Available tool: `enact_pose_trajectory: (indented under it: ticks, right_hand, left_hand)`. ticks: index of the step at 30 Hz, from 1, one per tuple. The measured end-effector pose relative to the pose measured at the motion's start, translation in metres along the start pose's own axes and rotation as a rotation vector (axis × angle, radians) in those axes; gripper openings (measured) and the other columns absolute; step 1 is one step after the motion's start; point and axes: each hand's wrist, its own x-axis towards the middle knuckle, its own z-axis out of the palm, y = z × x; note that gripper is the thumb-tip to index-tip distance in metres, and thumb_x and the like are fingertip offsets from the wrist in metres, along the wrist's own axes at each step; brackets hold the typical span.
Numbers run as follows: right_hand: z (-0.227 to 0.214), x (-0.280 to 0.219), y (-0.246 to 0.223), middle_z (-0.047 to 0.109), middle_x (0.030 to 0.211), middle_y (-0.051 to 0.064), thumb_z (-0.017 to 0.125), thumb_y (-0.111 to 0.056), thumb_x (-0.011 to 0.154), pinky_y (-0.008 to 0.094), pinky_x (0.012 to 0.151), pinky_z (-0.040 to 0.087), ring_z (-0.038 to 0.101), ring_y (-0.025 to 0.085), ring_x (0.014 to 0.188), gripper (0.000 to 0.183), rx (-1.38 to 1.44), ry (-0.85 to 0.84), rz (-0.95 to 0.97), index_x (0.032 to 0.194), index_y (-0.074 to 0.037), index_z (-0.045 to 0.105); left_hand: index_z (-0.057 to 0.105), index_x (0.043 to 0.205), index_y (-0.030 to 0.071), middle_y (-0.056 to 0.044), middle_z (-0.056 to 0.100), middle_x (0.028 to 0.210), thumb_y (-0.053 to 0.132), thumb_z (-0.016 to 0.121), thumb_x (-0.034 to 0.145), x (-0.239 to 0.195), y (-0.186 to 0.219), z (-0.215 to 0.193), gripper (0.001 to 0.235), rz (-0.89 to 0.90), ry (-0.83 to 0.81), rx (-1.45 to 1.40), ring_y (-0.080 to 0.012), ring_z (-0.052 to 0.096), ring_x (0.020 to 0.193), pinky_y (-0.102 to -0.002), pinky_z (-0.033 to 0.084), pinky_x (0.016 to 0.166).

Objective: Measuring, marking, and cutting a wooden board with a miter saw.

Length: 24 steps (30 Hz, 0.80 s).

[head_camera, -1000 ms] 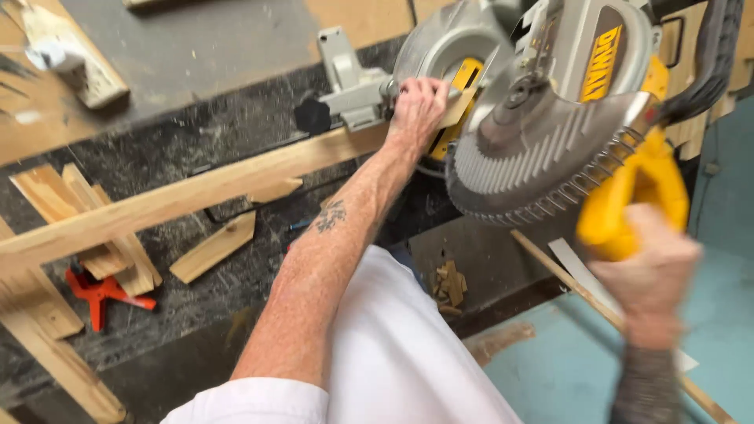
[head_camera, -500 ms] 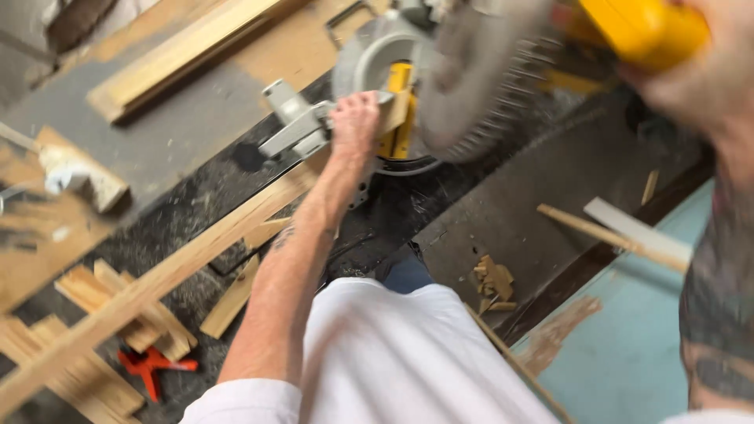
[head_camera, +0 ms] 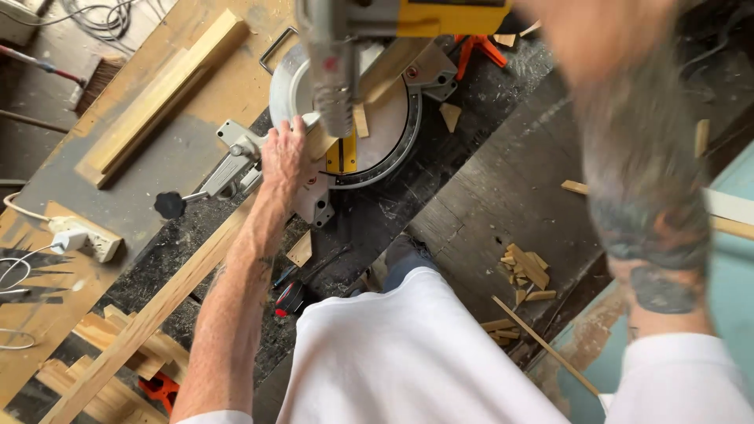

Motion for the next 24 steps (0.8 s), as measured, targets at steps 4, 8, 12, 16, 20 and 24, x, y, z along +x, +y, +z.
enact_pose_trajectory:
  ticks: [4,8,12,16,20,24]
  right_hand:
    - [0.118,-0.022,0.006,0.064,0.076,-0.006,0.088,-0.019,0.079,0.029,0.065,0.05,0.062,0.015,0.067,0.015,0.106,0.076,-0.008,0.087,-0.023,0.075]
    - [0.269,-0.1,0.067,0.068,0.071,0.0,0.085,-0.033,0.075,0.039,0.062,0.053,0.068,0.025,0.067,0.02,0.104,-0.116,0.225,0.084,-0.021,0.072]
    - [0.375,-0.149,0.113,0.073,0.07,0.018,0.084,-0.048,0.072,0.049,0.064,0.059,0.076,0.039,0.071,0.048,0.05,-0.305,0.409,0.089,-0.008,0.064]
    - [0.405,-0.149,0.136,0.07,0.063,0.018,0.084,-0.04,0.07,0.053,0.061,0.056,0.075,0.042,0.068,0.041,-0.01,-0.284,0.386,0.083,-0.01,0.06]
    - [0.302,-0.138,0.15,0.071,0.069,0.017,0.075,-0.039,0.075,0.054,0.073,0.056,0.074,0.045,0.077,0.031,0.173,-0.273,0.705,0.08,-0.011,0.064]
    - [0.264,-0.17,0.258,0.067,0.058,0.006,0.07,-0.055,0.083,0.042,0.067,0.058,0.074,0.035,0.07,0.039,-0.062,-0.243,0.864,0.068,-0.019,0.072]
  left_hand:
    - [0.053,0.121,0.009,-0.013,0.065,0.108,0.056,0.094,0.058,-0.008,-0.005,0.005,0.089,-0.018,-0.041,-0.002,-0.0311,0.07,0.101,-0.043,0.065,0.081]
    - [0.073,0.108,0.002,-0.015,0.07,0.11,0.065,0.085,0.069,-0.017,0.007,-0.041,0.075,-0.015,-0.008,-0.033,-0.0325,0.07,0.101,-0.045,0.063,0.085]
    - [0.078,0.116,0.003,-0.015,0.077,0.12,0.063,0.077,0.08,-0.021,0.055,-0.152,0.07,0.03,0.013,-0.048,-0.0364,0.071,0.116,-0.05,0.058,0.098]
    - [0.075,0.128,0.008,-0.019,0.074,0.126,0.066,0.074,0.081,-0.014,0.051,-0.1,0.075,-0.093,-0.08,-0.174,-0.0404,0.068,0.119,-0.051,0.053,0.102]
    - [0.065,0.144,0.007,-0.018,0.065,0.143,0.07,0.071,0.078,0.008,0.071,-0.15,0.091,-0.118,-0.136,-0.039,-0.0344,0.058,0.136,-0.048,0.041,0.119]
    - [0.066,0.142,0.008,-0.017,0.065,0.142,0.065,0.073,0.078,-0.012,0.07,-0.143,0.086,-0.113,-0.045,-0.014,-0.0335,0.056,0.136,-0.05,0.038,0.119]
